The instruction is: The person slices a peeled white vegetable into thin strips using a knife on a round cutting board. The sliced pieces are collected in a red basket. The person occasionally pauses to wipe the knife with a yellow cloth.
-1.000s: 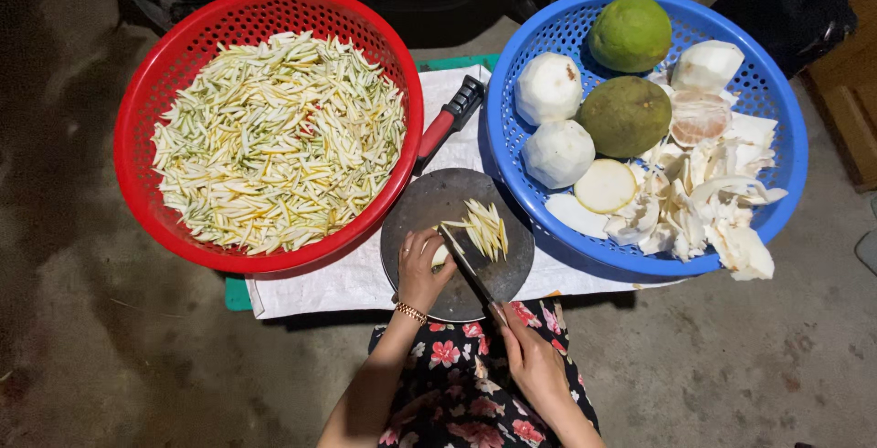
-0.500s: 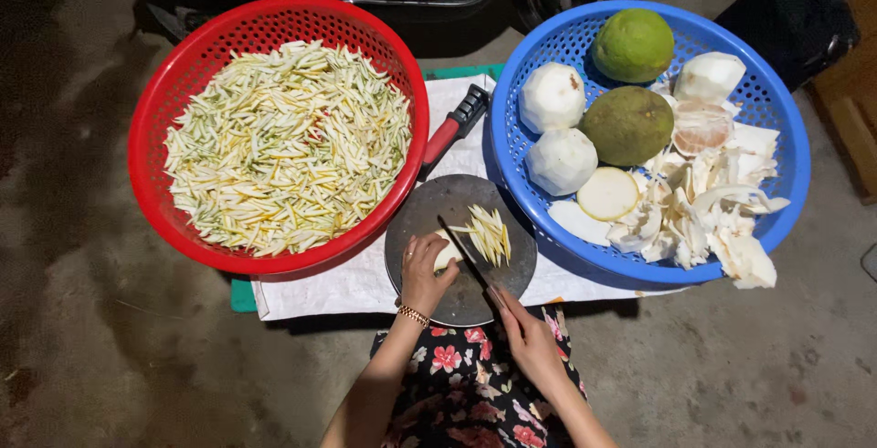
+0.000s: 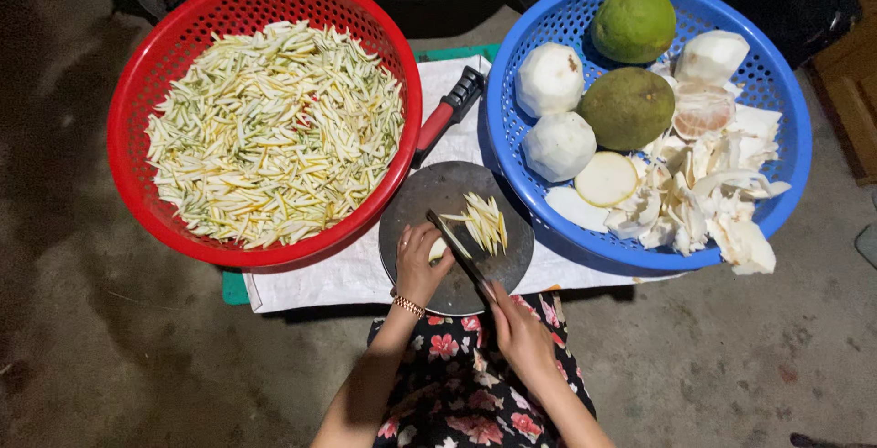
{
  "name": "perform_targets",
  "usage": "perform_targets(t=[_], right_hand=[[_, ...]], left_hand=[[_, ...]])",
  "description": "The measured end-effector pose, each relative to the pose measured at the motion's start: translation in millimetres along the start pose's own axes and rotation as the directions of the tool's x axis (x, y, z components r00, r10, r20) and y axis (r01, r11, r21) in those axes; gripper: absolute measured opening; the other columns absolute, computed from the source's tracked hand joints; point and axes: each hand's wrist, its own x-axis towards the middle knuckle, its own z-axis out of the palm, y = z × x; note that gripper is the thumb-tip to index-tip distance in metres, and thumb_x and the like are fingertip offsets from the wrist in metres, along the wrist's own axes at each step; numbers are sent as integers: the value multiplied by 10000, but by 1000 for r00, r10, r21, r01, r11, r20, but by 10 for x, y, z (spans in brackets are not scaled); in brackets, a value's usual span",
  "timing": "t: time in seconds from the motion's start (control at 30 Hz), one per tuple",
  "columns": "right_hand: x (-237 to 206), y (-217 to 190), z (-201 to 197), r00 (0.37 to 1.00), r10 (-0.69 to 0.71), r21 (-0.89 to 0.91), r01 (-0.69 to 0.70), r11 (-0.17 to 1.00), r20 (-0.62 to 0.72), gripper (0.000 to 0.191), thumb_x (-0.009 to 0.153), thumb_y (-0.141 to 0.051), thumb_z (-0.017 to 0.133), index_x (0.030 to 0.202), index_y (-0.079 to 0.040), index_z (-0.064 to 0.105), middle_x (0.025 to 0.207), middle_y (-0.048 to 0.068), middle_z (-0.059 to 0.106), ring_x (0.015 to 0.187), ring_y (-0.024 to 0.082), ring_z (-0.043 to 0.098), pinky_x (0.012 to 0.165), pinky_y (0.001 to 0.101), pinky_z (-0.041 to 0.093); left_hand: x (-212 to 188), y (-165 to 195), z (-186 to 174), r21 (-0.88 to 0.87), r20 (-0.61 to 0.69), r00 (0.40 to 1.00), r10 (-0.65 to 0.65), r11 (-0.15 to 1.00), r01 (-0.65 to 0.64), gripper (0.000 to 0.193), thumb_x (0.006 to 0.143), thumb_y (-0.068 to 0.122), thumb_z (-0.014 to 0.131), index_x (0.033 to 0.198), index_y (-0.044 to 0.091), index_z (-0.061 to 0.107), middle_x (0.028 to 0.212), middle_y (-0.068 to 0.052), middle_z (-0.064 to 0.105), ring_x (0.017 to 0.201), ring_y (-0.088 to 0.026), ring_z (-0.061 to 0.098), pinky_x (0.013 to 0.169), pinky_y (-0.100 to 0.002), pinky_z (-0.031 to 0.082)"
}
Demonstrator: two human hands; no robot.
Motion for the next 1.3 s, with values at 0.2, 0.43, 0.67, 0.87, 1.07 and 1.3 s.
perform_targets(t=[0.2, 0.43, 0.67, 0.87, 1.07, 1.3], right_hand=[[312, -55, 122, 999, -46, 225, 44, 973, 4, 413, 1028, -275, 546, 1435, -208, 575, 1136, 208, 732, 1043, 391, 703, 846, 446, 546], [-51, 206, -10, 999, -39, 343, 48, 938, -33, 400, 1026, -264, 552, 1410, -159, 594, 1156, 237, 726, 1048, 388, 726, 825, 390, 561], [-416, 88, -172, 999, 49, 58, -49, 997, -2, 473, 957, -261, 573, 1428, -226, 566, 926, 201, 730, 803, 394, 716, 701, 474, 551], [-16, -54, -60, 981, -138, 182, 162, 970, -136, 389, 988, -224, 583, 1372, -165, 613, 1054, 228, 740, 903, 416, 711, 722, 468, 560], [234, 39, 29, 999, -50, 328, 47, 944, 0, 405, 1025, -247, 543, 1396, -93, 592, 1232, 238, 693, 1124, 394, 672, 891, 404, 551], [-120, 159, -52, 988, -132, 328, 151, 933, -80, 406, 1026, -271, 545, 1383, -86, 600, 1224, 239, 717, 1119, 395, 697, 897, 421, 538]], left_hand=[[-39, 79, -63, -15, 5, 1000, 5, 1000, -5, 282, 819, 150, 738, 1078, 52, 683, 1176, -89, 659, 1164, -313, 611, 1160, -517, 375], [-19, 53, -44, -4, 11, 1000, 3, 1000, -3, 291, 809, 155, 744, 1078, 61, 684, 1160, -88, 652, 1155, -311, 613, 1160, -515, 375], [-52, 38, -19, 1, 13, 1000, -8, 1000, 8, 314, 792, 151, 741, 1073, 30, 673, 1180, -97, 654, 1159, -315, 609, 1166, -514, 381], [-33, 27, -36, -28, 19, 1000, 4, 1000, -3, 287, 822, 148, 746, 1079, 37, 685, 1181, -106, 649, 1154, -321, 610, 1158, -527, 374], [-11, 71, -113, -32, 30, 998, 47, 998, -46, 282, 816, 119, 730, 1087, 55, 684, 1199, -107, 627, 1183, -325, 598, 1149, -529, 393], [-52, 100, -132, -29, 27, 999, 29, 999, -28, 304, 797, 127, 739, 1083, 46, 681, 1175, -98, 634, 1162, -323, 603, 1145, -520, 399]])
